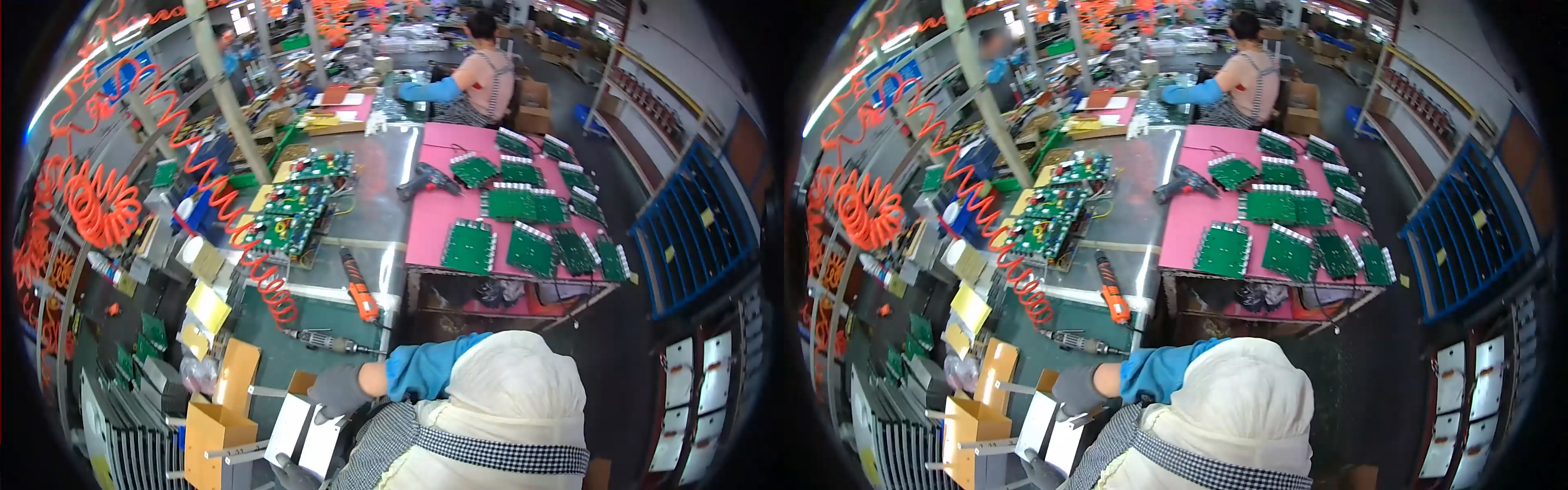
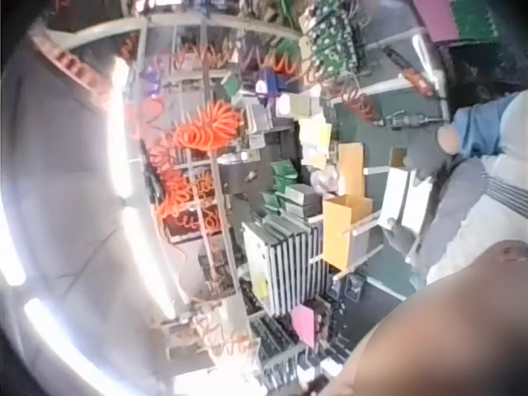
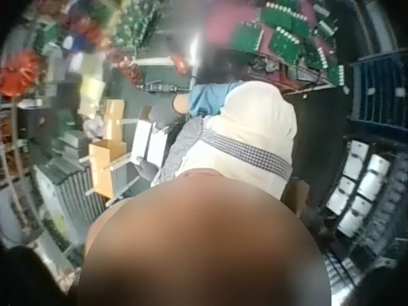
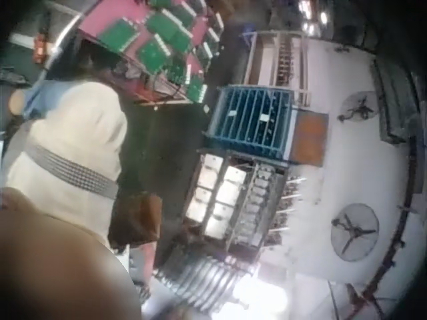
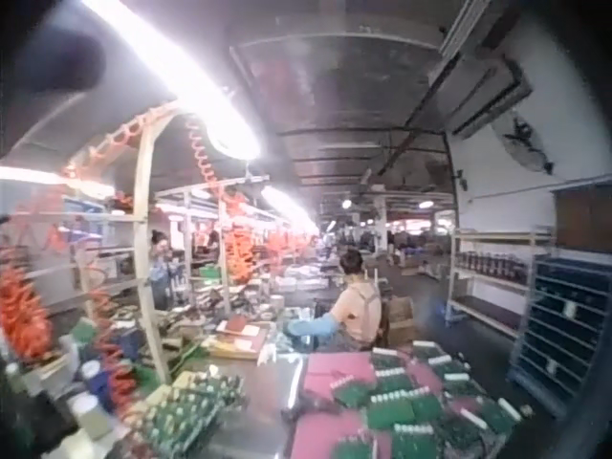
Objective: The recorder assembles a small electronic enclosure or chassis by attaching panels with an air-powered screwdriver and then inserting a circuit board.
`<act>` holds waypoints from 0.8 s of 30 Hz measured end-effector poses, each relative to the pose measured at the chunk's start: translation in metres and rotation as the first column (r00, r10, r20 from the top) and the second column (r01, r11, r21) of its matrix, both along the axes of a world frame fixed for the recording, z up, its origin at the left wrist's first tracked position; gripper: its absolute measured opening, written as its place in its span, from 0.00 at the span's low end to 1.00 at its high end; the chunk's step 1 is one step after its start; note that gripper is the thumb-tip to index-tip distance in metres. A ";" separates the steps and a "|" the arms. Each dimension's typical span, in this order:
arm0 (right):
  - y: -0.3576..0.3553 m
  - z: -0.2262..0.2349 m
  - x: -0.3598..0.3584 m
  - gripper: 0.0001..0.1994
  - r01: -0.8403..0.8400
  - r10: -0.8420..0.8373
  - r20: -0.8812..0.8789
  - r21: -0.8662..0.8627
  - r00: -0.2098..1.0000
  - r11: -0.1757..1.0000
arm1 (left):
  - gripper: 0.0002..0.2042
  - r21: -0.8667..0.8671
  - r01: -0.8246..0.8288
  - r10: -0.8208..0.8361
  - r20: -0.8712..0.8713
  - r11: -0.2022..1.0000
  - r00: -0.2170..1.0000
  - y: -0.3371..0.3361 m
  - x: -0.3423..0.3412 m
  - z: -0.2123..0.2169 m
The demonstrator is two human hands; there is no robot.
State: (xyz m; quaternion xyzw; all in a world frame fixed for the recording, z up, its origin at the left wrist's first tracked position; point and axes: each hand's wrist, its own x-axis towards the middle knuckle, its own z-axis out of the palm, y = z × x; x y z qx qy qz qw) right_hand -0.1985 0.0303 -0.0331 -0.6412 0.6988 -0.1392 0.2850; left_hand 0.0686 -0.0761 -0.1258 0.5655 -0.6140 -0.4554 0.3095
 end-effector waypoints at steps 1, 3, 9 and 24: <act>-0.002 -0.005 0.008 0.25 0.038 -0.039 -0.001 -0.052 0.999 0.998 | 0.26 -0.008 0.010 -0.010 -0.039 1.000 0.999 -0.001 0.003 -0.003; -0.008 -0.015 0.015 0.25 0.062 -0.062 -0.010 -0.065 0.998 0.996 | 0.24 -0.221 0.131 -0.122 0.052 0.966 0.991 -0.009 0.002 -0.010; -0.026 -0.029 0.019 0.25 0.006 -0.003 -0.121 0.025 0.993 1.000 | 0.26 0.062 -0.085 0.080 0.076 0.994 0.994 -0.010 0.002 -0.009; -0.036 -0.046 0.030 0.24 0.262 -0.264 0.215 0.040 0.940 0.964 | 0.29 0.132 -0.011 0.032 -0.157 0.991 0.987 -0.005 -0.003 0.005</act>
